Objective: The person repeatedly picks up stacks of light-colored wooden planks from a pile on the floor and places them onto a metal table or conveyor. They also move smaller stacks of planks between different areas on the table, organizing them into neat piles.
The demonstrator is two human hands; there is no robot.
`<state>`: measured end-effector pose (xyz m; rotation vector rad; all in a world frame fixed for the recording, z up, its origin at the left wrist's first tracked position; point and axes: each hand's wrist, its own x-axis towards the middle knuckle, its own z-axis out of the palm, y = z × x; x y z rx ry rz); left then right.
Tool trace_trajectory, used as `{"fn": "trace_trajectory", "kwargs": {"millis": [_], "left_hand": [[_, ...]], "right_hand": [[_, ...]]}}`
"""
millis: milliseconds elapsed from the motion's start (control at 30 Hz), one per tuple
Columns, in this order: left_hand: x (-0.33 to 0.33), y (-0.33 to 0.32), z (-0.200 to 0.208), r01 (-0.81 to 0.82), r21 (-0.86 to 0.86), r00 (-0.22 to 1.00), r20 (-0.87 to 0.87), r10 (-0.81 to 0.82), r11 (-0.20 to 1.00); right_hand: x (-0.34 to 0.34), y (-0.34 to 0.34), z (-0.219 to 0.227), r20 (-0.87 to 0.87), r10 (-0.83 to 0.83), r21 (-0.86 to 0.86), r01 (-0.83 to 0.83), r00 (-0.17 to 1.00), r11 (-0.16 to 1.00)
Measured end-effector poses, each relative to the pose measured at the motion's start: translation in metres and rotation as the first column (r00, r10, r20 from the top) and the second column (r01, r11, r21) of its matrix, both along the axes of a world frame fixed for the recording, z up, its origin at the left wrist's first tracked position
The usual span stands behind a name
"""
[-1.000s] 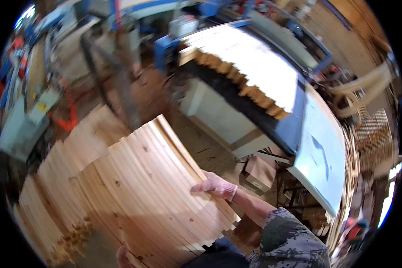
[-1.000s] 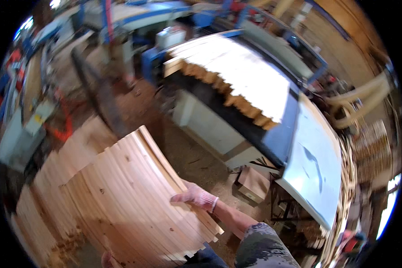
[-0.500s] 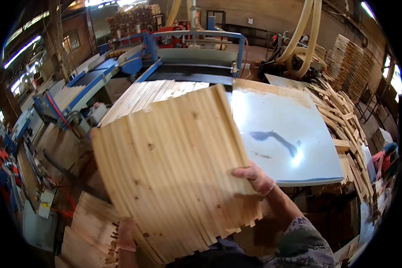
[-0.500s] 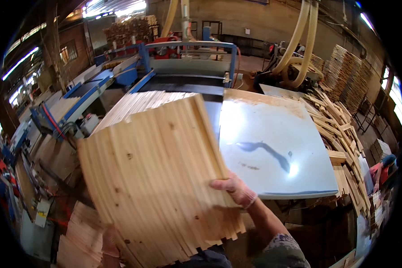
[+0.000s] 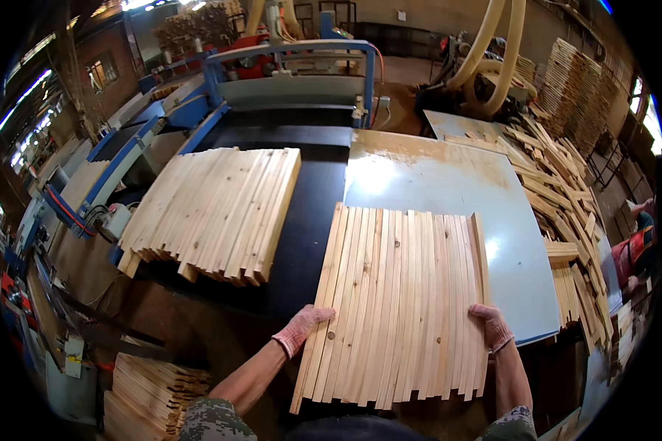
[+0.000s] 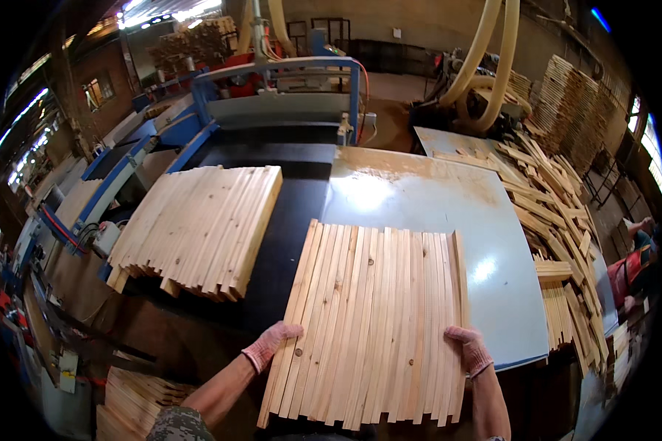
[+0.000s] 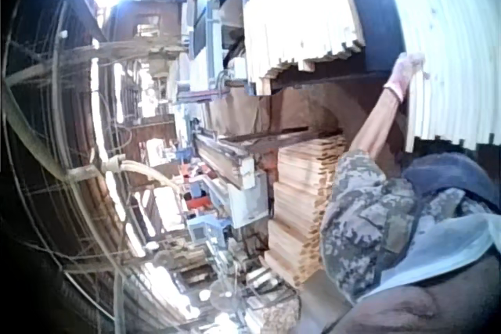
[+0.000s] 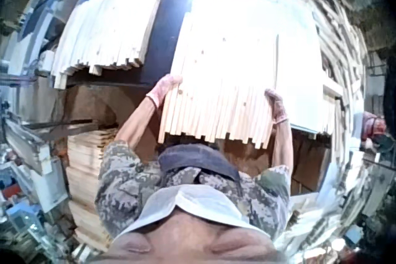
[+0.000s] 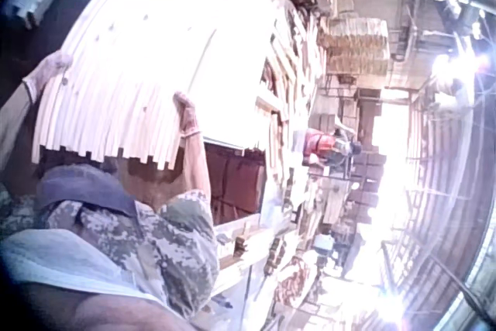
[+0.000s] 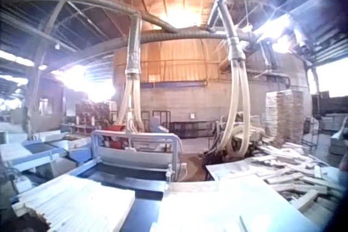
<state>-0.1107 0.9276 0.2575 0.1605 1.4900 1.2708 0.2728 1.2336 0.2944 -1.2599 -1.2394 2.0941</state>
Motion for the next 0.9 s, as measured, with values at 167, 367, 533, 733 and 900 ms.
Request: {"fn": "trace_trajectory", "kwargs": {"millis": [167,367,533,733,900], "left_hand": [[-0.030,0.039,-0.009,-0.059,0.270,0.996,-0.049,0.075,0.961],[-0.125,0.117,0.065,0.191,-0.369,0.752,-0.540,-0.377,0.910],[-0.140,0.126,0.109,0.081,-0.589,0.042,-0.804,-0.593,0.804],[-0.117,0.128,0.098,0.210,-0.582,-0.079,-0.811,-0.579,0.786],[-0.119,0.115,0.068,0.208,-0.442,-0.165,-0.895,-0.414,0.873]], "right_hand": [[-0.027,0.043,-0.025,0.019,-0.073,-0.087,0.074,0.997,0.993],[-0.123,0.099,-0.030,0.030,-0.060,0.033,0.059,0.998,0.998],[-0.214,0.126,-0.032,-0.035,-0.002,0.014,0.002,0.999,1.000],[-0.275,0.124,-0.007,0.233,0.034,0.107,-0.061,0.972,0.992],[-0.276,0.108,0.026,0.716,0.053,0.327,-0.401,0.696,0.856]]}}
